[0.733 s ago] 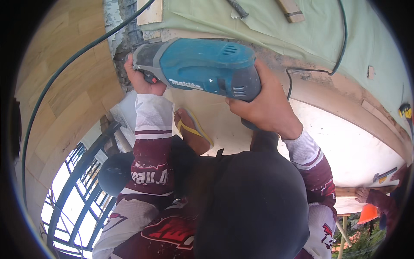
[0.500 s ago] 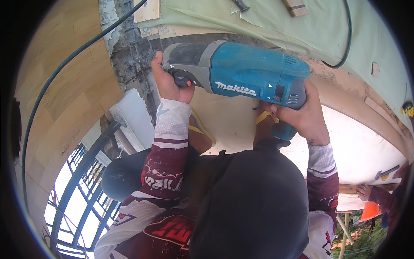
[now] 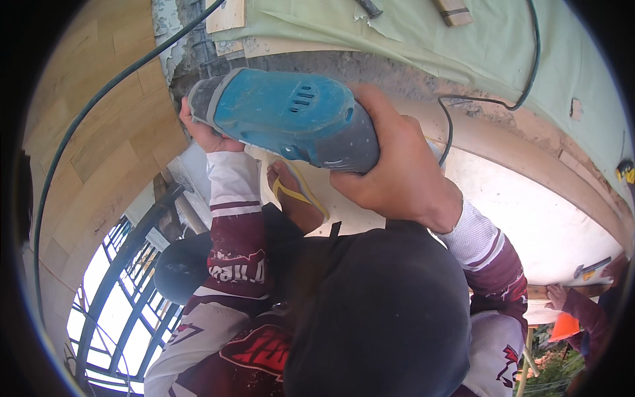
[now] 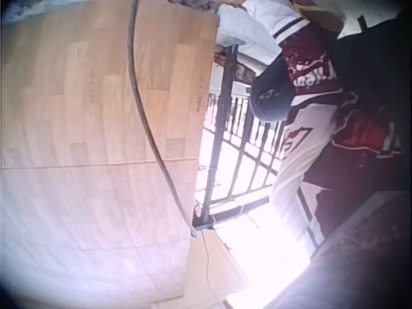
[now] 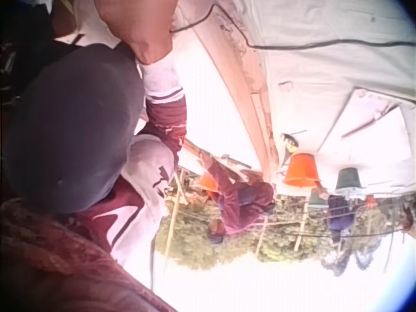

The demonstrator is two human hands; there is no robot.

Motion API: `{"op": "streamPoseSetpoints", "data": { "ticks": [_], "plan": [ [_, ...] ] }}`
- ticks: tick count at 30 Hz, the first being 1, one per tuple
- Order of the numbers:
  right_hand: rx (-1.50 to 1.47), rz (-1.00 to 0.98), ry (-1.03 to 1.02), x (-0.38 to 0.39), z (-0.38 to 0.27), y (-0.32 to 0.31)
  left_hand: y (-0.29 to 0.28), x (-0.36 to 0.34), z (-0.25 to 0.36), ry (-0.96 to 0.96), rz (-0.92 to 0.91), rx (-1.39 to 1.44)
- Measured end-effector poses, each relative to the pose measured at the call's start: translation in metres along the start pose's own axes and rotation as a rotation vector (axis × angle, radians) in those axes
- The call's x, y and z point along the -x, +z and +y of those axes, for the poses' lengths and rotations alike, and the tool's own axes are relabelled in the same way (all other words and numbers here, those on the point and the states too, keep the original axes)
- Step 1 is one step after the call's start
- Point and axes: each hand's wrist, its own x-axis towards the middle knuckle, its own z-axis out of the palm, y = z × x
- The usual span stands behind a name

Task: The person uses a hammer and chisel to chip away at a concrete edge, then uses a reciprocating saw to cut along the same line. The person repeats chiseling and sawing to clear the area.

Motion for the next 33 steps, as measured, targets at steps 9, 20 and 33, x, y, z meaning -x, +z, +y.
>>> {"op": "streamPoseSetpoints", "data": {
  "ticks": [9,20,33],
  "plan": [
    [0.118,-0.109,-0.049,-0.003,-0.044,-0.004,-0.004,-0.001,0.013,0.131,-0.084,-0.151],
    [-0.110,0.017,0.136,0.034,0.000,-0.047,0.043,0.036,-0.050,-0.186,-0.009,0.114],
    [-0.331,-0.002,0.270,-0.002,0.063,0.007,0.016,-0.006,-0.025,-0.159,0.171,-0.041]
  ]
}}
